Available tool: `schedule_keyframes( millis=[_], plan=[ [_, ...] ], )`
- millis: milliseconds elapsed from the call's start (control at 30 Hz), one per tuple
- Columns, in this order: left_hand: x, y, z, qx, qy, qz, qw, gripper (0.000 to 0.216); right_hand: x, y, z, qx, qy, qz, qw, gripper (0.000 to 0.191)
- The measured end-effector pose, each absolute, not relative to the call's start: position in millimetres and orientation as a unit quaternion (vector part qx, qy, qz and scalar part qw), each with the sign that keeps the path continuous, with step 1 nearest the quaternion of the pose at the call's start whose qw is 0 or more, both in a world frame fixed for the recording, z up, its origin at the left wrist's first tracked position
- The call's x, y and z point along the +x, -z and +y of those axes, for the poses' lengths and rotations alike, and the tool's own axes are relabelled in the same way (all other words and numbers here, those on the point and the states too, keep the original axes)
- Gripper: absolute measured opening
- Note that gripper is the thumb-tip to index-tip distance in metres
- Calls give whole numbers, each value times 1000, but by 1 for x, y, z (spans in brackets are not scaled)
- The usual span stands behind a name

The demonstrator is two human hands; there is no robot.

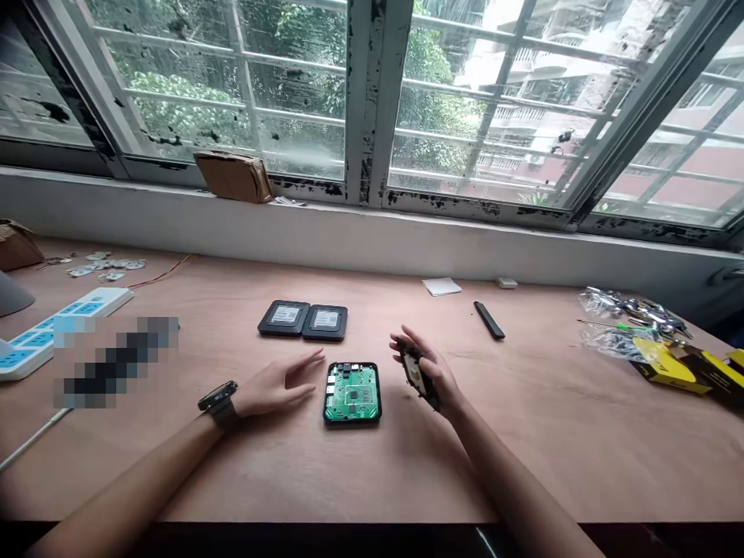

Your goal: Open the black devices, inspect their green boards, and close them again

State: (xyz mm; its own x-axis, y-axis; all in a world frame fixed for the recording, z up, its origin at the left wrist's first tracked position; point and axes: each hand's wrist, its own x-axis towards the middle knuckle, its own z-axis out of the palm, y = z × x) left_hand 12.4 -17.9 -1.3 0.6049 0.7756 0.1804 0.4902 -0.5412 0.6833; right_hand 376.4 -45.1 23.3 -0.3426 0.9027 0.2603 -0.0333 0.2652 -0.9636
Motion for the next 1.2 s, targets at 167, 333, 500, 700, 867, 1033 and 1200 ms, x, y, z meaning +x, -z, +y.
schedule_keyframes(
  millis=[167, 333, 500, 700, 867, 1033, 1200],
  plan=[
    [-3, 2, -9, 785, -298, 471, 270, 37, 326, -47, -32, -341, -290, -864, 231, 88],
    [-10, 5, -5, 763, -324, 502, 247, 37, 286, -38, -26, -294, -204, -927, 110, 98],
    [-8, 8, -5, 770, -318, 501, 235, 34, 284, -25, -24, -300, -200, -928, 90, 102],
    [-8, 7, -7, 784, -299, 499, 217, 31, 287, -23, -26, -304, -196, -929, 85, 103],
    [-8, 8, -7, 785, -301, 493, 222, 31, 285, -24, -27, -306, -202, -927, 82, 102],
    [-9, 9, -7, 786, -303, 490, 225, 31, 285, -25, -29, -304, -201, -928, 76, 104],
    [-9, 7, -8, 788, -295, 495, 217, 31, 292, -28, -36, -316, -172, -929, 87, 109]
  ],
)
